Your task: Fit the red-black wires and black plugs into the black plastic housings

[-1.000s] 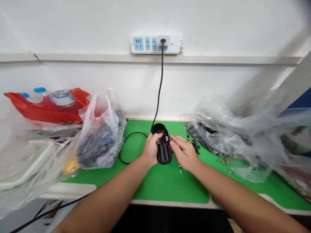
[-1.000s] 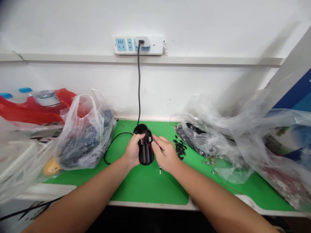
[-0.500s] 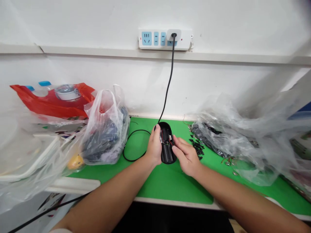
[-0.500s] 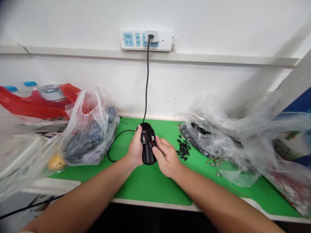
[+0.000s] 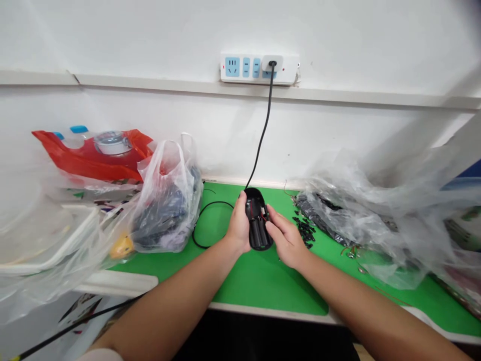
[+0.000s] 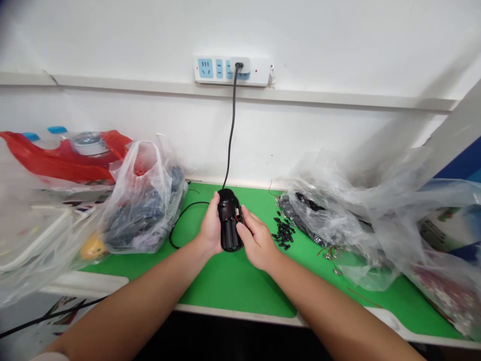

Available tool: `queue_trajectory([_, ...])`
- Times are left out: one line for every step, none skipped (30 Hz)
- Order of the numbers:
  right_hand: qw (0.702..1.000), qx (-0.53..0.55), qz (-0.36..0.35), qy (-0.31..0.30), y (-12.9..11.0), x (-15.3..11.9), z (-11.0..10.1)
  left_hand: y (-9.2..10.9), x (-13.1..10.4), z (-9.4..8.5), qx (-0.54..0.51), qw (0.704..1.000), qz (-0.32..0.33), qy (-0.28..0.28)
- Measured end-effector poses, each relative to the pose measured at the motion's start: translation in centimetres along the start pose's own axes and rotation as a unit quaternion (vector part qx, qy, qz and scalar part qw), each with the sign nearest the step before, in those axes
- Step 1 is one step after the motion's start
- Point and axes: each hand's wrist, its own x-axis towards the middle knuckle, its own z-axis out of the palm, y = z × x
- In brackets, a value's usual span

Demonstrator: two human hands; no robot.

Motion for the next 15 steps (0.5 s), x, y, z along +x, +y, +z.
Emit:
queue_trajectory([1.0,0.003,-0.002,-0.003,0.0,-0.01,-0.02,0.06,-0.03,0.03,-0.018,1.0,-0.023,-0.003])
queue_trajectory([1.0,0.003,-0.007,-0.003,0.03,-0.03,-0.05,0.09,-0.06,0.07,-0.032,0.999,-0.041,-0.006])
queue_trajectory([1.0,0.0,-0.014,-0.001,0.09,-0.06,-0.08,0.11,-0.09,0.11,-0.038,0.998,-0.051,-0.006])
queue_trajectory([1.0,-0.006,-0.024,0.003,0.17,-0.1,-0.12,0.12,-0.13,0.14,-0.042,0.998,-0.056,-0.004])
queue_trajectory([0.999,-0.015,-0.037,0.007,0.26,-0.14,-0.17,0.11,-0.16,0.16,-0.044,0.997,-0.056,0.002])
queue_trajectory([0.998,-0.024,-0.052,0.009,0.34,-0.17,-0.2,0.09,-0.19,0.16,-0.045,0.997,-0.054,0.009])
queue_trajectory([0.997,-0.035,-0.066,0.008,0.4,-0.21,-0.22,0.09,-0.21,0.13,-0.043,0.998,-0.052,0.016])
queue_trajectory([0.996,-0.046,-0.079,0.004,0.41,-0.24,-0.22,0.09,-0.23,0.08,-0.04,0.998,-0.05,0.02])
queue_trajectory([0.994,-0.056,-0.09,0.0,0.38,-0.25,-0.21,0.12,-0.25,0.02,-0.038,0.998,-0.051,0.023])
queue_trajectory([0.993,-0.065,-0.098,-0.004,0.32,-0.25,-0.2,0.18,-0.26,-0.04,-0.035,0.998,-0.053,0.021])
queue_trajectory([0.992,-0.072,-0.103,-0.009,0.22,-0.21,-0.21,0.27,-0.27,-0.07,-0.032,0.998,-0.057,0.017])
queue_trajectory([0.992,-0.075,-0.104,-0.013,0.11,-0.14,-0.25,0.38,-0.27,-0.07,-0.03,0.998,-0.061,0.013])
queue_trajectory([0.992,-0.074,-0.101,-0.018,0.03,-0.03,-0.35,0.49,-0.28,-0.04,-0.027,0.998,-0.062,0.011])
queue_trajectory([0.993,-0.069,-0.095,-0.021,-0.02,0.12,-0.53,0.58,-0.3,0.03,-0.022,0.998,-0.058,0.011])
queue_trajectory([0.994,-0.06,-0.085,-0.02,0.01,0.3,-0.78,0.65,-0.35,0.12,-0.014,0.999,-0.047,0.012])
